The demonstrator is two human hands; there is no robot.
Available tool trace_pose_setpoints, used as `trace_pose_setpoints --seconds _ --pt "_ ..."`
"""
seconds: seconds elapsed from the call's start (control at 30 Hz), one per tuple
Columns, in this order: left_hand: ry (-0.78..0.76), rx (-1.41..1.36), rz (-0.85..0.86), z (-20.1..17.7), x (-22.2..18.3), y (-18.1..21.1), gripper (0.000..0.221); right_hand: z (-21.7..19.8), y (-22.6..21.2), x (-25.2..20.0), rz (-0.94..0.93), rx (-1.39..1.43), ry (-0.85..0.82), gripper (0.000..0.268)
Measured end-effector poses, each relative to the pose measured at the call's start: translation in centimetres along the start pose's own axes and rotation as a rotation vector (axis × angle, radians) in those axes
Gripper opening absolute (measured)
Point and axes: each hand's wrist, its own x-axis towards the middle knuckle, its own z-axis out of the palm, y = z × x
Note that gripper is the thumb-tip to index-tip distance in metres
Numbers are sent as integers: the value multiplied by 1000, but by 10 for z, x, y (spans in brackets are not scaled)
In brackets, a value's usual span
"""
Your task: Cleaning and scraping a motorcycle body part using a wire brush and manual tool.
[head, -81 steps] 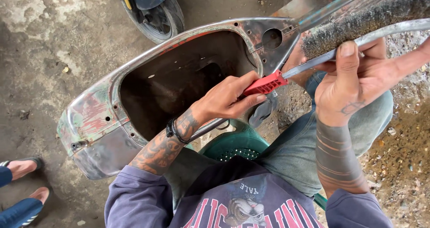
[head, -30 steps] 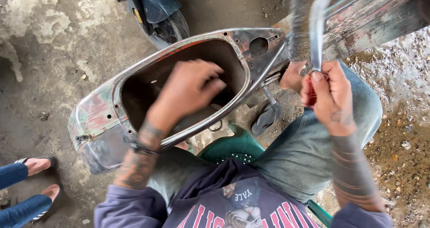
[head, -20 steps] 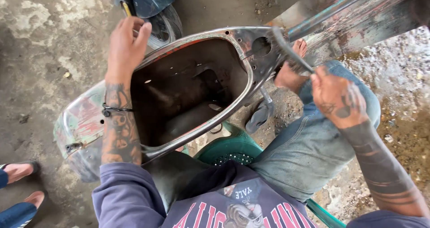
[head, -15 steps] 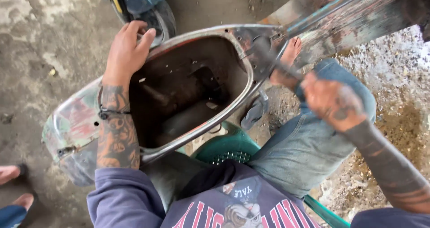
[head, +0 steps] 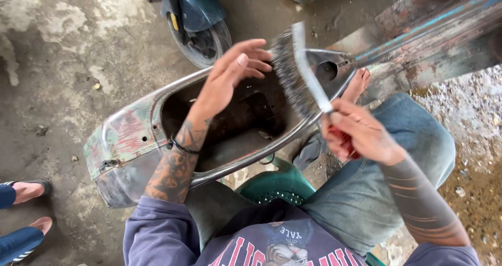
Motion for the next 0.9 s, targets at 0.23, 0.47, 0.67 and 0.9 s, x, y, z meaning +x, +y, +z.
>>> trace_pose_setpoints --seconds 0.23,0.47,0.67,0.9 --pt "-76 -516 -23 19 -11 0 55 31 3 43 23 226 -319 23" --pt "26 -367 33 -36 -9 11 76 5 19 46 -180 -262 45 17" --pt "52 147 61 -21 -9 9 71 0 3 27 -250 -766 247 18" --pt "0 651 41 19 -11 16 25 -1 0 22 -404 -1077 212 18"
